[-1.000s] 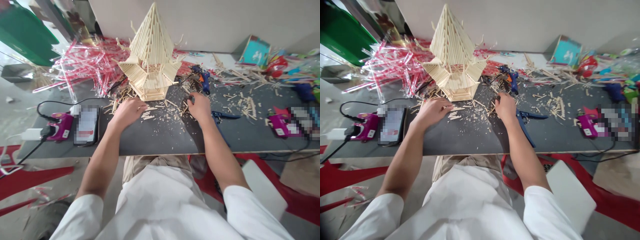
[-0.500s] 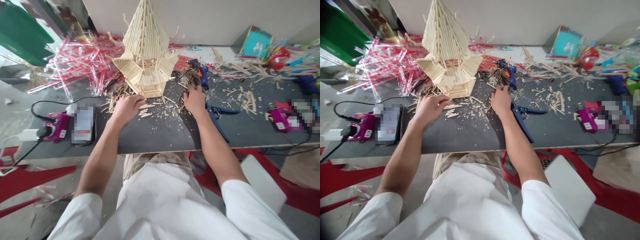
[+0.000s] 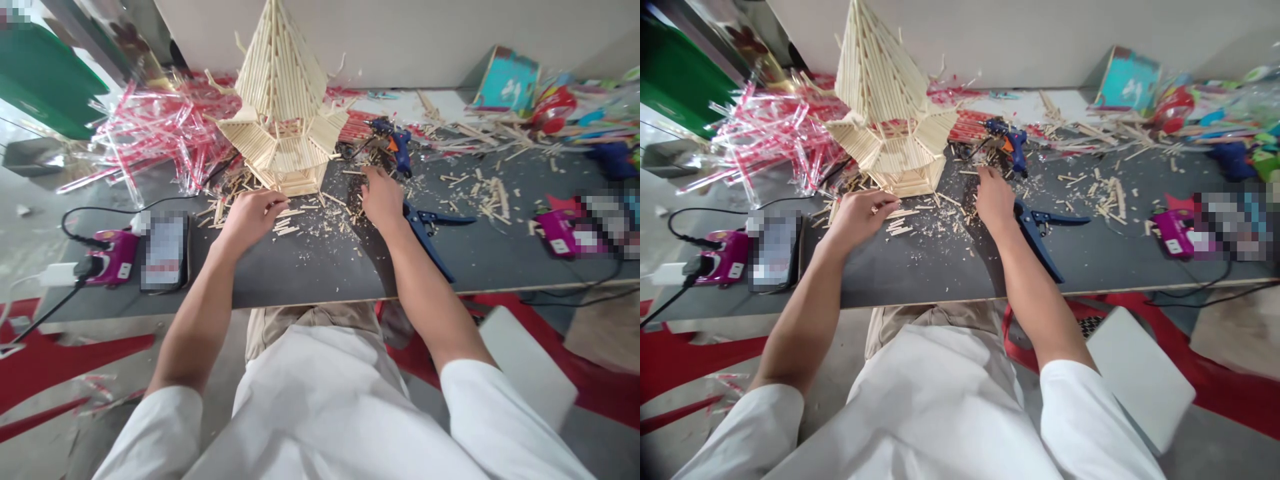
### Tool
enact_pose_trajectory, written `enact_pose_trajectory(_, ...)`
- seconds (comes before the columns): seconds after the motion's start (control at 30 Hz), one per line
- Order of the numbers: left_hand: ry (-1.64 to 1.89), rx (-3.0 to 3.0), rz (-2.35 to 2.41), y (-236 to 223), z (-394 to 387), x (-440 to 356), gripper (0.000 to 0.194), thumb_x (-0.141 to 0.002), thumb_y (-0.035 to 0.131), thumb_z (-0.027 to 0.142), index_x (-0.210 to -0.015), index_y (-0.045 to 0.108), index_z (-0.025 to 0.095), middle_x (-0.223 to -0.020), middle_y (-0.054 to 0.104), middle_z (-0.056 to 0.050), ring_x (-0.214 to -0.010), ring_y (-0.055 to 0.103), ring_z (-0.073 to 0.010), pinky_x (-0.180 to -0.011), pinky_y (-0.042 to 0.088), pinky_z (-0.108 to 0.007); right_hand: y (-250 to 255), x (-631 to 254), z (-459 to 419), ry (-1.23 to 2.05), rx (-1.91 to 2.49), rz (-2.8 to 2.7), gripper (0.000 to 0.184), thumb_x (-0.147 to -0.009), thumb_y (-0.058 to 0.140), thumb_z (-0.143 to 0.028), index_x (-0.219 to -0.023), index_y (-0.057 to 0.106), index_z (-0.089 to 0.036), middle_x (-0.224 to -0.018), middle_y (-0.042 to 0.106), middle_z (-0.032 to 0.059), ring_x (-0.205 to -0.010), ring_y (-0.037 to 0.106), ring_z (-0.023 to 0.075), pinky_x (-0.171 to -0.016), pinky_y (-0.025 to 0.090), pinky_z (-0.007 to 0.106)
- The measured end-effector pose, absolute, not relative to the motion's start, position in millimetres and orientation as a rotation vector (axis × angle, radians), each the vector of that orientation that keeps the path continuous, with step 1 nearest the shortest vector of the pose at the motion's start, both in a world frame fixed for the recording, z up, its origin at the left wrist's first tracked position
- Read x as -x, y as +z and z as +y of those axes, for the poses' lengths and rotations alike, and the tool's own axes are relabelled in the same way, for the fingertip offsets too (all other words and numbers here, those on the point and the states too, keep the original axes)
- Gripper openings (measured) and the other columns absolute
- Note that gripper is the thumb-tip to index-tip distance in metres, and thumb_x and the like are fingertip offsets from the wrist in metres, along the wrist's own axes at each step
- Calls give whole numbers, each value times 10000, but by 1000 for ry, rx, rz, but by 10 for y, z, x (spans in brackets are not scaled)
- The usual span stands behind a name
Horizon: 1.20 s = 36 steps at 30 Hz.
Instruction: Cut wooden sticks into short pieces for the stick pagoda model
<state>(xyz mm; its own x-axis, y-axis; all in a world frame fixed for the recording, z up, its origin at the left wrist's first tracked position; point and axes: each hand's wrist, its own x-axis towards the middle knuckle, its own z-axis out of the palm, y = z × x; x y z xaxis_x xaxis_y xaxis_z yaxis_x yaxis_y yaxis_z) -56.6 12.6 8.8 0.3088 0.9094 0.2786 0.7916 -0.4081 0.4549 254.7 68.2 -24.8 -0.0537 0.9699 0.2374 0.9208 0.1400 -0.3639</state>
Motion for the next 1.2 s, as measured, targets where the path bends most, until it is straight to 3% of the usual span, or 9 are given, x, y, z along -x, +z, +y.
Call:
enact_pose_trajectory(0.17,750,-2355,1528,58,132,551,319,-1022,584,380,-1106,839,207,-1067,836,-73,-978,763,-245,-943,562,-353,-264,-2524,670,163,1817,-2058,467,-1011,500,-136,-1445,663,-190,-1387,653,218,-1102,725,399,-952,594,607)
enact_pose_trajectory(0.33,753,-2358,1514,48,137,543,315,-1020,584,375,-1100,836,203,-1049,835,-74,-960,767,-247,-923,566,-357,-248,-2505,661,164,1864,-2067,562,-1015,502,-140,-1574,536,-174,-1609,473,254,-1090,731,373,-941,598,564)
enact_pose_trajectory(0.4,758,-2354,1513,44,139,542,318,-1022,582,382,-1102,835,206,-1055,835,-73,-965,769,-248,-926,566,-362,-256,-2511,673,178,1833,-2130,594,-1011,477,-117,-1597,517,-203,-1616,511,217,-1118,717,384,-944,598,573)
enact_pose_trajectory(0.5,774,-2342,1507,34,143,540,323,-1023,583,394,-1098,836,208,-1063,837,-72,-973,771,-249,-933,565,-366,-279,-2518,690,140,1806,-2133,528,-1013,453,-139,-1512,610,-204,-1473,629,202,-1074,713,391,-904,604,581)
enact_pose_trajectory(0.77,821,-2191,1471,24,122,488,311,-998,637,441,-1054,830,204,-937,834,-47,-778,732,-187,-795,543,-305,-333,-2546,703,169,1825,-2066,371,-1025,448,-233,-1150,792,-169,-1276,630,205,-921,688,318,-866,600,549)
enact_pose_trajectory(0.9,863,-2073,1407,6,111,451,328,-991,650,473,-1055,823,202,-853,810,-35,-712,702,-166,-731,538,-288,-321,-2542,712,155,1796,-2031,269,-1028,494,-241,-1038,754,-171,-1242,636,188,-932,681,303,-897,594,557)
enact_pose_trajectory(1.03,918,-2043,1304,-23,112,393,309,-974,676,455,-1040,840,201,-1052,818,-82,-878,746,-195,-751,576,-293,-251,-2517,659,216,1629,-1941,177,-1024,544,-278,-1042,690,-179,-1132,674,161,-957,683,289,-942,579,516)
enact_pose_trajectory(1.1,981,-2048,1266,-39,101,342,266,-954,711,422,-1003,851,202,-1116,808,-93,-976,753,-212,-800,589,-305,-199,-2473,580,369,1460,-1887,151,-1030,569,-328,-1046,647,-200,-972,689,105,-875,675,245,-887,575,441)
enact_pose_trajectory(1.2,1013,-2034,1274,-60,58,243,235,-952,731,403,-988,858,208,-1027,827,-69,-886,755,-193,-833,589,-319,-123,-2354,413,727,1167,-1850,240,-1036,601,-475,-1030,601,-235,-861,669,38,-749,638,190,-730,529,353)
